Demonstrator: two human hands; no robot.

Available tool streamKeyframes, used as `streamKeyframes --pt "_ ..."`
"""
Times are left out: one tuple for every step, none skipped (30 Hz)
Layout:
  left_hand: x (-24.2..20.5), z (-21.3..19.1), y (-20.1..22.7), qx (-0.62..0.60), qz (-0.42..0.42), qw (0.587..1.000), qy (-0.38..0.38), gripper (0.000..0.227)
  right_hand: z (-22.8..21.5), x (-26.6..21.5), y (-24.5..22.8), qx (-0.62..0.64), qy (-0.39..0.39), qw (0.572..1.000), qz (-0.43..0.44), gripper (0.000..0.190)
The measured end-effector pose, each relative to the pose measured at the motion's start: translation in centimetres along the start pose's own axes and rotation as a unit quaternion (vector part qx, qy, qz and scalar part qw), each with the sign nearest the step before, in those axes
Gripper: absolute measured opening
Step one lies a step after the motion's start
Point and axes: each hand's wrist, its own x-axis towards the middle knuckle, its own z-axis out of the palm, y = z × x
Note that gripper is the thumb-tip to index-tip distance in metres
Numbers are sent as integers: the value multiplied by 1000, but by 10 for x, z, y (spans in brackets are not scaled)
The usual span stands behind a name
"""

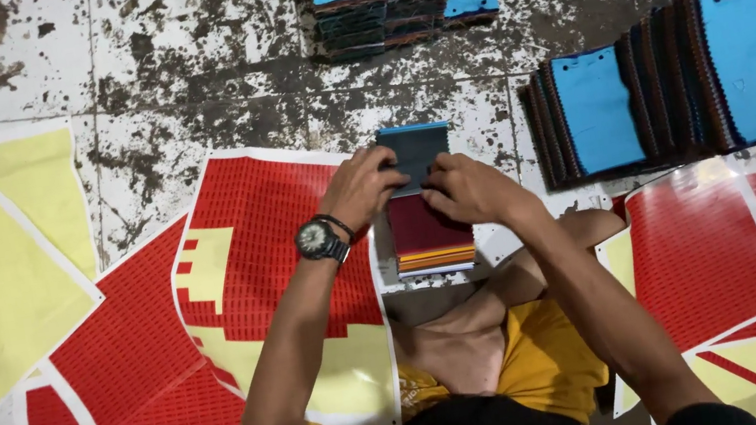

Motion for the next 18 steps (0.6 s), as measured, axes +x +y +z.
streamKeyframes --pt "0 3 -1 2 -4 1000 1 15 10 -1 -2 0 -1 1000 -4 39" --pt "-1 5 -1 24 4 1000 10 14 20 -2 -5 -40 69 997 -10 36" --pt "-4 8 -2 48 9 999 18 13 31 -3 -9 -79 139 987 -19 34" --pt "-3 -5 6 50 2 999 19 13 35 -3 -3 -78 137 987 -26 34" --pt "-7 -16 16 36 -3 999 39 14 41 -4 1 -76 176 981 -32 30" --pt "-12 -27 24 23 -8 998 60 15 48 -3 4 -72 215 973 -38 28" --pt "-21 -39 33 24 -24 998 58 15 43 -7 0 -67 205 975 -49 28" --pt "-30 -52 40 -6 -43 994 99 16 38 -9 -4 -62 214 974 -50 28" --pt "-36 -64 47 -34 -60 988 141 17 32 -10 -7 -58 224 972 -50 29" --pt "-54 -74 50 -30 -75 987 142 17 26 -13 -21 -54 216 973 -62 29" --pt "-72 -81 55 -10 -107 982 158 18 20 -19 -33 -94 256 958 -84 32" --pt "-89 -87 61 10 -138 975 173 20 13 -24 -44 -132 296 940 -106 38" --pt "-109 -94 78 10 -153 973 174 20 22 -26 -59 -129 286 943 -116 38" --pt "-128 -100 95 31 -194 963 185 23 30 -29 -73 -48 307 936 -167 39" --pt "-145 -105 113 50 -235 951 194 26 39 -33 -86 36 324 921 -213 42" --pt "-168 -85 127 47 -249 948 192 26 59 -40 -104 40 311 924 -218 42" --pt "-187 -67 139 73 -302 931 193 29 77 -44 -122 123 273 930 -214 41" --pt "-206 -50 153 99 -354 910 193 32 94 -50 -140 204 232 928 -207 40"
